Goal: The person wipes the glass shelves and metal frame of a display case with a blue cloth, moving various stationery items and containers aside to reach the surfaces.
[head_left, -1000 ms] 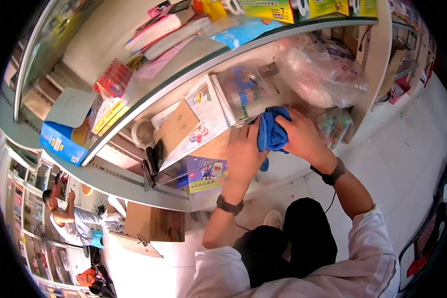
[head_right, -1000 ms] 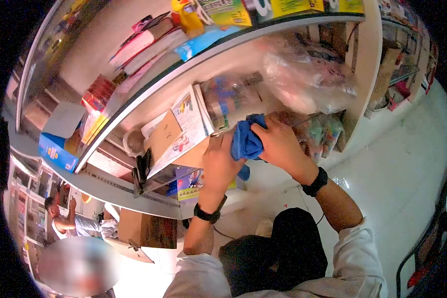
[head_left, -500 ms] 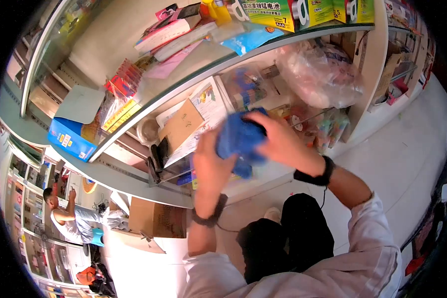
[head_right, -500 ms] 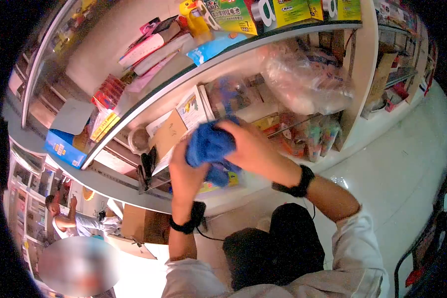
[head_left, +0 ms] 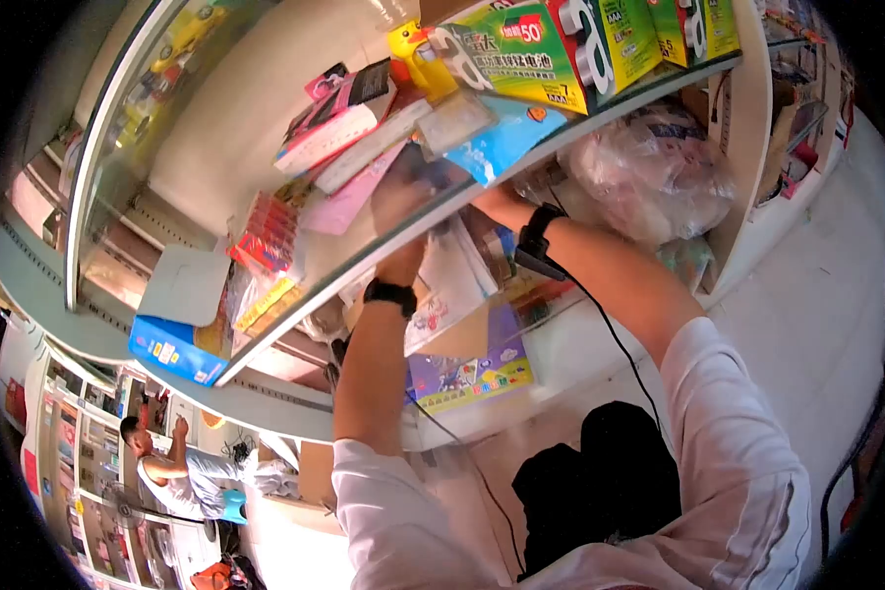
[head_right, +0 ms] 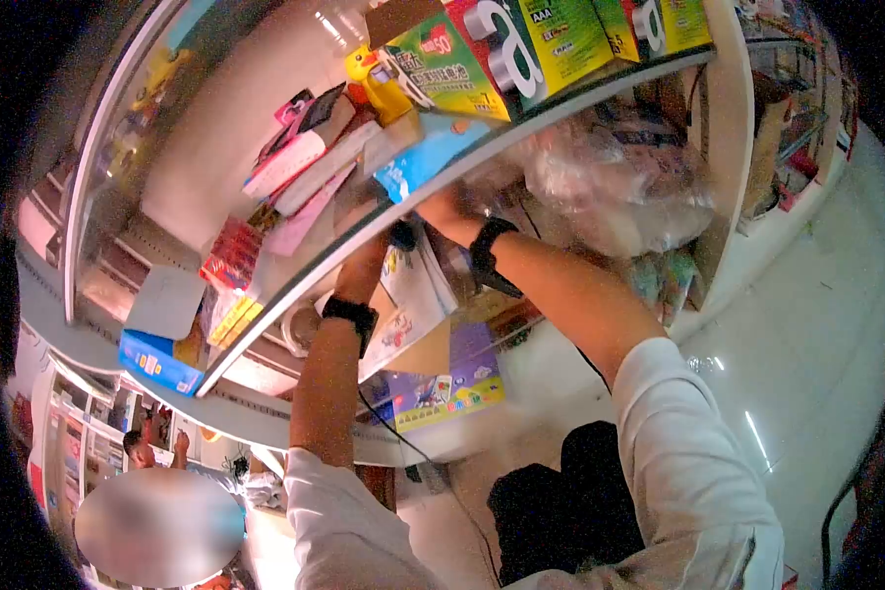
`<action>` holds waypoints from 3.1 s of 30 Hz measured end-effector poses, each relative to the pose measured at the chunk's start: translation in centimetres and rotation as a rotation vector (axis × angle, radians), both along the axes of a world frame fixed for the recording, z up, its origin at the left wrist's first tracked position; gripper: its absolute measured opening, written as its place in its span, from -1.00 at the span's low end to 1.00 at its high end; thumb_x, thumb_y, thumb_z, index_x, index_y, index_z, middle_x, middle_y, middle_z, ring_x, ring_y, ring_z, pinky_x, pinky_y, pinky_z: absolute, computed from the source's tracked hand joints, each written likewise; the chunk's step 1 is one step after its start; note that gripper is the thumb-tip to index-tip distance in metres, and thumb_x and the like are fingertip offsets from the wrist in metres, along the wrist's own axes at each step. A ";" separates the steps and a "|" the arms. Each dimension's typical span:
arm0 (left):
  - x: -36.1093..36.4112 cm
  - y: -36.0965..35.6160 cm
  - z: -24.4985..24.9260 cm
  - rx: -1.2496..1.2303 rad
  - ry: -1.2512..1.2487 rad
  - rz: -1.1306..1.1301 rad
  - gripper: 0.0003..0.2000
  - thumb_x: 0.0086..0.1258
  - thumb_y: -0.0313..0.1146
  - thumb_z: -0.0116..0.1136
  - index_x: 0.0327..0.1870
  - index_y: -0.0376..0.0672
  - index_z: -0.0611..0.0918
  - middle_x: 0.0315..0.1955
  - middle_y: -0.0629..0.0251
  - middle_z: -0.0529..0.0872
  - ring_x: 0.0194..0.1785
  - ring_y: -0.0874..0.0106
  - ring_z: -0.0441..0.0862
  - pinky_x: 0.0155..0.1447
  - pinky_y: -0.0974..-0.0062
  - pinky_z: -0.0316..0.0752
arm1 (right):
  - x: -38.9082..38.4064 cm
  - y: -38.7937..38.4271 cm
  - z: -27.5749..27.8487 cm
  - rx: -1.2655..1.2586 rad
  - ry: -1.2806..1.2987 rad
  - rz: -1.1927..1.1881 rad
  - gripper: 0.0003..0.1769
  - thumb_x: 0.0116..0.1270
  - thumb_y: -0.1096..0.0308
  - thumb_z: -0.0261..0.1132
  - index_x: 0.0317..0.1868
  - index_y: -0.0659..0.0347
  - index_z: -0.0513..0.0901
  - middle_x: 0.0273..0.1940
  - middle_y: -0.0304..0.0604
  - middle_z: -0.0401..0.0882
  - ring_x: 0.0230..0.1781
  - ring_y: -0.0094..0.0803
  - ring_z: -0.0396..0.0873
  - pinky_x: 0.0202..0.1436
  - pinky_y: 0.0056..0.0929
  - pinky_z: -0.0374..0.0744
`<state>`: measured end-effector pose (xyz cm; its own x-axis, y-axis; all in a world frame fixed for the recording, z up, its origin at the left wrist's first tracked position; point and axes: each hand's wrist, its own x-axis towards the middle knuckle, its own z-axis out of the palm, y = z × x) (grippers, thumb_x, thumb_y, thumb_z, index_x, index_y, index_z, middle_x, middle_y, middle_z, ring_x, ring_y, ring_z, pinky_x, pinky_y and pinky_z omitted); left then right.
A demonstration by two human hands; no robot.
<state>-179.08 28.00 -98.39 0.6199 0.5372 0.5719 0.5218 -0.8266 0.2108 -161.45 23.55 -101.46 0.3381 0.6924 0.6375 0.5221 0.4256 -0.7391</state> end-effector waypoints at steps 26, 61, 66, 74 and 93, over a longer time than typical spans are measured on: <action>0.4 1.7 -0.6 -0.040 0.299 0.150 -0.64 0.32 -0.41 0.22 0.13 -0.22 0.56 0.06 0.02 0.63 0.08 0.06 0.59 0.13 0.23 0.56 | 4.1 0.3 -1.1 -0.013 0.011 0.227 -0.68 0.45 0.18 0.16 0.00 0.27 0.56 0.02 0.00 0.60 0.04 -0.19 0.52 0.17 -0.22 0.50; 3.3 -21.1 -8.2 0.028 0.147 0.140 -0.41 -0.10 -0.38 0.48 0.06 -0.26 0.55 -0.14 0.04 0.64 -0.01 0.00 0.59 0.04 0.15 0.58 | 5.4 -21.4 -9.3 -0.055 -0.639 0.008 -0.45 0.02 0.22 0.45 0.05 0.23 0.59 -0.03 0.10 0.53 0.05 0.08 0.54 0.10 -0.06 0.60; 5.3 -22.3 -9.5 0.026 0.067 0.049 -0.48 -0.09 -0.42 0.49 -0.01 -0.20 0.58 -0.14 -0.01 0.66 -0.05 -0.03 0.62 -0.03 0.10 0.58 | 8.0 -23.0 -13.3 0.068 -0.609 0.004 -0.45 -0.01 0.37 0.49 0.07 0.07 0.61 0.04 0.09 0.51 0.00 0.09 0.58 0.05 -0.14 0.59; 14.1 -23.8 -7.1 -0.195 -0.061 -0.400 -0.40 -0.14 -0.47 0.48 0.07 -0.22 0.57 -0.07 0.06 0.68 -0.01 -0.01 0.64 0.08 0.19 0.57 | 13.9 -31.1 -7.8 -0.052 -0.168 -0.171 -0.50 0.05 0.32 0.54 0.06 0.00 0.67 0.01 -0.03 0.61 0.03 0.02 0.58 0.08 -0.14 0.57; 24.4 -32.5 -13.0 -1.340 0.203 -0.011 -0.58 0.16 -0.45 0.37 -0.01 -0.34 0.45 -0.08 0.06 0.64 0.00 0.30 0.61 0.14 0.33 0.51 | 14.4 -41.6 -10.5 -0.682 0.669 -0.770 -0.60 0.12 0.47 0.39 0.03 0.17 0.69 -0.05 0.05 0.64 0.02 0.01 0.60 0.12 -0.20 0.57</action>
